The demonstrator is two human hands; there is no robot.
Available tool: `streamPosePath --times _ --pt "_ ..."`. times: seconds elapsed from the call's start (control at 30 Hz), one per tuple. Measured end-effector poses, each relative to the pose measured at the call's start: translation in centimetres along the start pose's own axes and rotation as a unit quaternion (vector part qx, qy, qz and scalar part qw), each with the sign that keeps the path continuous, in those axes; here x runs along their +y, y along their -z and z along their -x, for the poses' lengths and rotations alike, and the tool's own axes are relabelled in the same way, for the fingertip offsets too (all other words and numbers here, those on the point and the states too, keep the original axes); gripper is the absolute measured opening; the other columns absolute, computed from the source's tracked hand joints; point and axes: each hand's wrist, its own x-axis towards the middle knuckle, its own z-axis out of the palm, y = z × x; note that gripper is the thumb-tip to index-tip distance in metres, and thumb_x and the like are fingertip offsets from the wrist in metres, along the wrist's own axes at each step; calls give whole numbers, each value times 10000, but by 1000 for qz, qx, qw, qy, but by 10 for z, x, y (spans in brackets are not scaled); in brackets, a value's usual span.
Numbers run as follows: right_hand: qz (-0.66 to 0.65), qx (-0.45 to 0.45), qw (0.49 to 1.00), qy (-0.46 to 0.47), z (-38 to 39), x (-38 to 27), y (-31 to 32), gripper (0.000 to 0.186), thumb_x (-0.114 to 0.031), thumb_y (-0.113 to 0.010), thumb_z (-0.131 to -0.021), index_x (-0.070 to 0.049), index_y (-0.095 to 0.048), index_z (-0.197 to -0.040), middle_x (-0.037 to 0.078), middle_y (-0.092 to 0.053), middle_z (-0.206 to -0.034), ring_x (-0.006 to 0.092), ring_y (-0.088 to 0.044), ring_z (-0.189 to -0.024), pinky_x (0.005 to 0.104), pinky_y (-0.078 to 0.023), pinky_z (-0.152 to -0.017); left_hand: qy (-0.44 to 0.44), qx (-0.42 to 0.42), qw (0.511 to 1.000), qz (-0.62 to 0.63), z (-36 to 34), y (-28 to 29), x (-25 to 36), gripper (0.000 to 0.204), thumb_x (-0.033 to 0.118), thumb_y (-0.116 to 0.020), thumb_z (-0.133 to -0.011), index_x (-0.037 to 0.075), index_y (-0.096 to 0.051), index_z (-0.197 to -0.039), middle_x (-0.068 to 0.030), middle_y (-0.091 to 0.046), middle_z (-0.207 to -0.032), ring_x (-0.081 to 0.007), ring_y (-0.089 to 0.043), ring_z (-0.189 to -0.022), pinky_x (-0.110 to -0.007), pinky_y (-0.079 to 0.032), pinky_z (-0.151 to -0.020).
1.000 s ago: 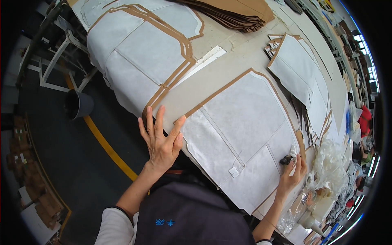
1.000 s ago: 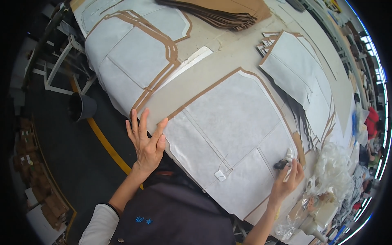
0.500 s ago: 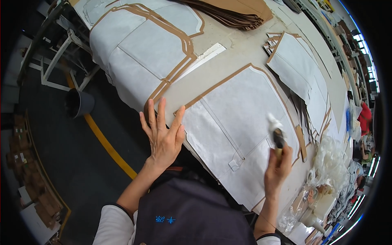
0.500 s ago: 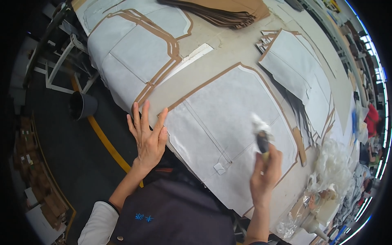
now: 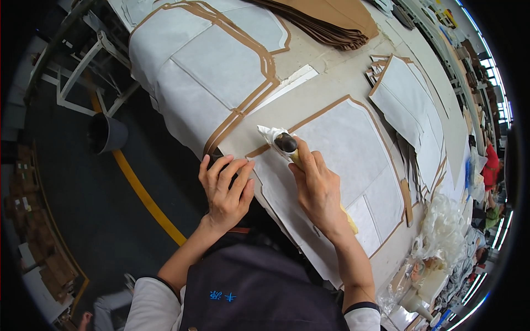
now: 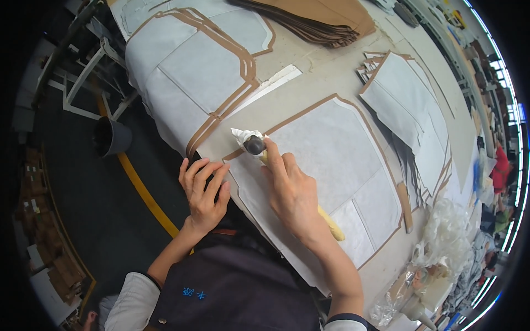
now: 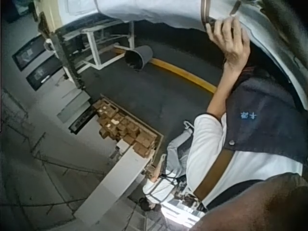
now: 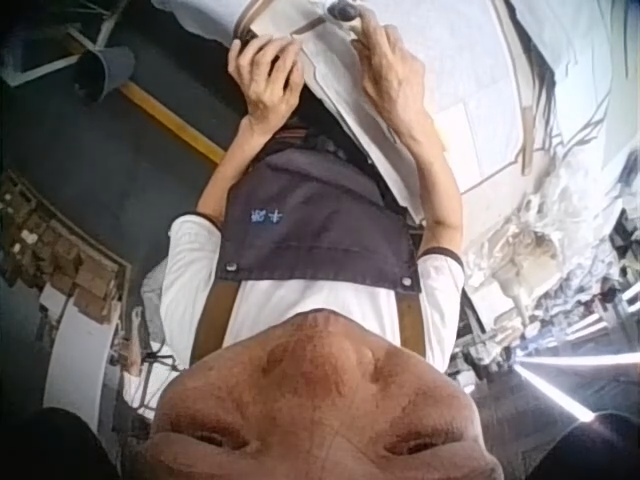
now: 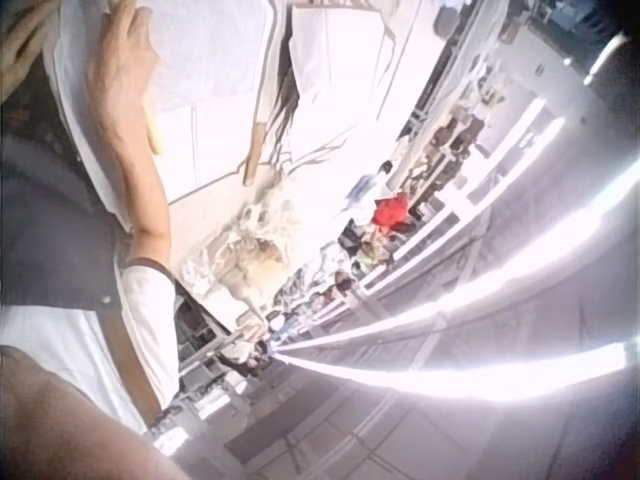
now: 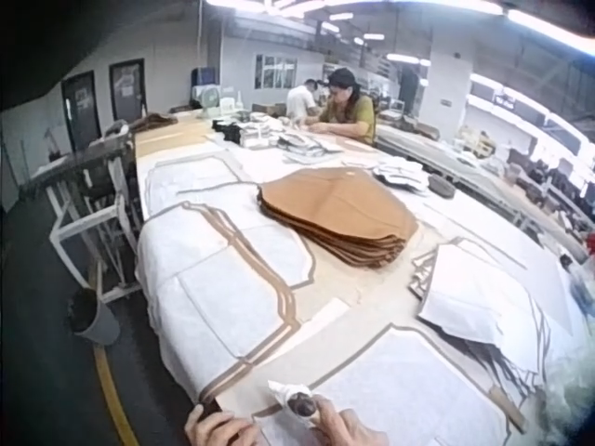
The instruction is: Folding and hammering the edges of leather pieces for bag or wallet construction.
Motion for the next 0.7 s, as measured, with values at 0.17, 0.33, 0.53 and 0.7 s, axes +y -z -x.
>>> streamPosePath --times 0.17,0.33,0.53,0.7 --pt "10 -2 1000 6 -5 -1 -4 623 -75 -712 -971 -89 -493 -1554 113 -594 -931 284 -654 -676 413 -521 -536 -13 -28 999 -5 -7 -4 3 344 219 -738 -924 54 -777 -1223 -59 -670 -1255 -296 -552 -1273 -591 -280 -1227" --pt "27 -9 1000 -10 -2 -1 -6 651 -62 -722 -961 -99 -487 -1567 119 -598 -925 292 -662 -696 418 -528 -557 0 -29 1000 5 -7 -6 6 342 203 -749 -911 61 -778 -1220 -61 -673 -1235 -294 -566 -1253 -595 -288 -1221" --pt "64 114 984 -118 30 27 34 617 60 -731 -911 -103 -595 -1490 120 -625 -943 273 -686 -755 423 -530 -648 34 -1 998 55 -6 4 -9 280 111 -765 -915 52 -776 -1189 -63 -680 -1140 -271 -621 -1148 -543 -336 -1205" --pt "142 144 946 -253 106 70 62 554 69 -693 -934 -75 -605 -1462 136 -620 -978 287 -682 -817 410 -533 -730 69 3 995 77 -16 7 -14 292 119 -773 -917 49 -762 -1201 -70 -672 -1125 -279 -617 -1139 -536 -370 -1168"
